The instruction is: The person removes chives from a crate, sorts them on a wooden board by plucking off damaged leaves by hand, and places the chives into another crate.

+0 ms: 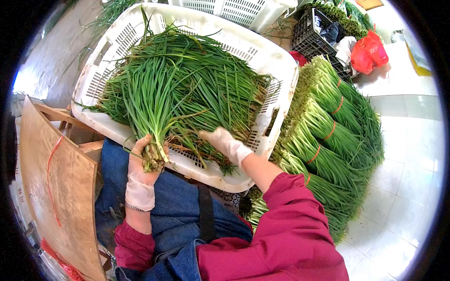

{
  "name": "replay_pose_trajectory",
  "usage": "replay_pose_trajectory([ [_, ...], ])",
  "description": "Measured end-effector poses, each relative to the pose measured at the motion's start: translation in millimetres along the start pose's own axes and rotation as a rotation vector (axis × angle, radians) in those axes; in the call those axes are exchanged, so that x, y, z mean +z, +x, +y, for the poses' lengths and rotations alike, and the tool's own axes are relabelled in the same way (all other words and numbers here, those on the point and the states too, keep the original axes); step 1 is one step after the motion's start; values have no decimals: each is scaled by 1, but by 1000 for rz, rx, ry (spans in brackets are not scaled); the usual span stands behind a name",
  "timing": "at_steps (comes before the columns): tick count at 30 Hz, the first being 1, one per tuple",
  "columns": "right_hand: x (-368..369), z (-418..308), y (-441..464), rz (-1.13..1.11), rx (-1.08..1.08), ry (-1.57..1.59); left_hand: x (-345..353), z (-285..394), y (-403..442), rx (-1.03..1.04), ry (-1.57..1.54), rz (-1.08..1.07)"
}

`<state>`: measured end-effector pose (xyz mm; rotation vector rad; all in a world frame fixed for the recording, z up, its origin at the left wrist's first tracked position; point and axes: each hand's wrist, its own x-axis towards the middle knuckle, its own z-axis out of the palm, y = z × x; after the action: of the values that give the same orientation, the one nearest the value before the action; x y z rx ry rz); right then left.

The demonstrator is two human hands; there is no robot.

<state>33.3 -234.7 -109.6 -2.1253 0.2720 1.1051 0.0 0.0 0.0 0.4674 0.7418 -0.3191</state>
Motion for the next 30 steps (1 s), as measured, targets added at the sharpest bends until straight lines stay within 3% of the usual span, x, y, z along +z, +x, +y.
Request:
replay_pose_trajectory([
  [2,21,9,-15,-44,-44,-4,5,-1,-3,-1,-46,78],
  [5,27,-3,-19,-95,-40,153,0,2,3,-26,-3,24],
  [7,27,-18,-25,-158,118,591,4,-2,-4,-36,8,17],
  [8,24,-26,-29,-269,48,760,7,-4,-5,-27,15,19],
  [11,17,-73,-44,-400,169,976,12,-9,-5,13,178,17],
  [14,26,-90,-26,-538,21,1310,21,-16,-8,-42,334,23],
  [15,22,-108,-40,-463,-107,1315,24,-17,-11,-3,462,35],
  [17,19,-118,-55,-370,-128,1315,25,-23,-15,40,539,21],
  [19,19,-121,-60,-243,-279,1238,31,-21,-23,100,639,-18],
  [25,10,-141,-159,-128,-408,1408,48,-27,-82,402,888,-181],
  [26,14,-146,-182,-102,-476,1379,59,-26,-109,453,884,-93],
  [27,14,-155,-199,-81,-573,1351,63,-18,-124,368,1012,-17],
  [30,25,-184,-252,-81,-711,1252,67,-7,-178,681,1015,-46],
])
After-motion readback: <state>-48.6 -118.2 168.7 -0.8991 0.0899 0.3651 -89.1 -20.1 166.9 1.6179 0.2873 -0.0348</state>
